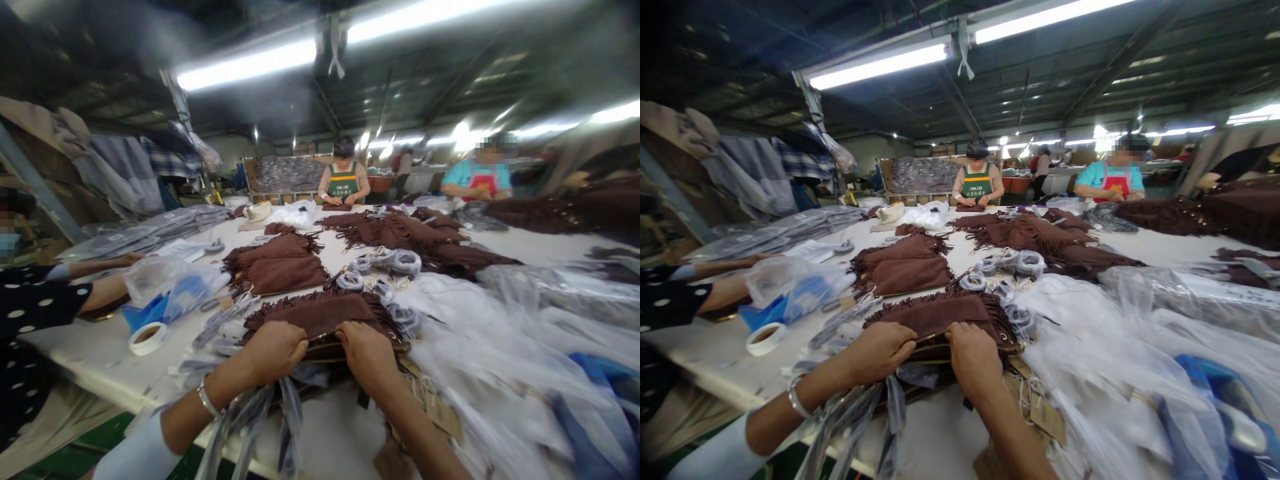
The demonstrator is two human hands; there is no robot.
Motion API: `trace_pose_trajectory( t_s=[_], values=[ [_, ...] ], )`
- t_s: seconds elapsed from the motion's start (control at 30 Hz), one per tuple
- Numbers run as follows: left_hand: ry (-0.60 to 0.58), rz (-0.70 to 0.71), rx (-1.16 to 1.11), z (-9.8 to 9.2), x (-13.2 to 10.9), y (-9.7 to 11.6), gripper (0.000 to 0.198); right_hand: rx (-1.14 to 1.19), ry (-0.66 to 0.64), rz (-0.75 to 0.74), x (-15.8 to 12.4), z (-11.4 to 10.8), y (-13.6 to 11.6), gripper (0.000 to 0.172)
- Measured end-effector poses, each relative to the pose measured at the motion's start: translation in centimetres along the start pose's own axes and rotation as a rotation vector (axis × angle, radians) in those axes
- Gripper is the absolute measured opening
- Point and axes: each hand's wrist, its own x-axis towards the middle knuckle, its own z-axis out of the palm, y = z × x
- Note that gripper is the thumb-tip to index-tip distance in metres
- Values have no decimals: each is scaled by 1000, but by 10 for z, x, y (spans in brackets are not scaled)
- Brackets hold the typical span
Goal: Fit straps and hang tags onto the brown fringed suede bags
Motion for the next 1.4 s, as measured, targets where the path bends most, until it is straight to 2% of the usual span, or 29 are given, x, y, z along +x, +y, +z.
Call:
trace_pose_trajectory(
  t_s=[0.1,0.2,0.27,0.37,0.5,0.57,0.67,0.77,0.87,0.97,1.07,1.13,1.23,1.4],
  values=[
    [14,5,105,6,7,10,13,-20,29,22,-6,7,-5,12],
    [11,29,111,12,7,10,18,-26,43,-1,-29,5,-4,19],
    [18,38,52,15,3,5,23,-5,93,14,-54,-2,6,28],
    [34,32,-36,16,-2,-4,26,55,174,150,-97,-20,35,23],
    [17,21,-106,15,3,-12,27,58,70,316,-138,-40,76,20],
    [11,-12,-83,14,8,-12,23,53,8,310,-148,-42,85,21],
    [31,-62,-5,14,11,-7,23,47,-132,259,-154,-41,85,23],
    [66,-44,46,21,5,1,31,62,-219,257,-150,-43,84,22],
    [119,-42,97,34,-4,7,45,67,-177,276,-136,-56,92,24],
    [179,-51,105,46,-10,6,53,6,-83,282,-108,-72,102,26],
    [211,-36,97,56,-11,0,56,-76,-60,258,-69,-80,111,31],
    [231,-16,114,62,-12,-4,57,-119,-93,217,-42,-77,118,38],
    [266,13,148,69,-14,-8,58,-166,-190,162,-13,-61,137,45],
    [319,43,173,76,-18,-10,58,-227,-357,95,6,-32,174,45]
  ],
)
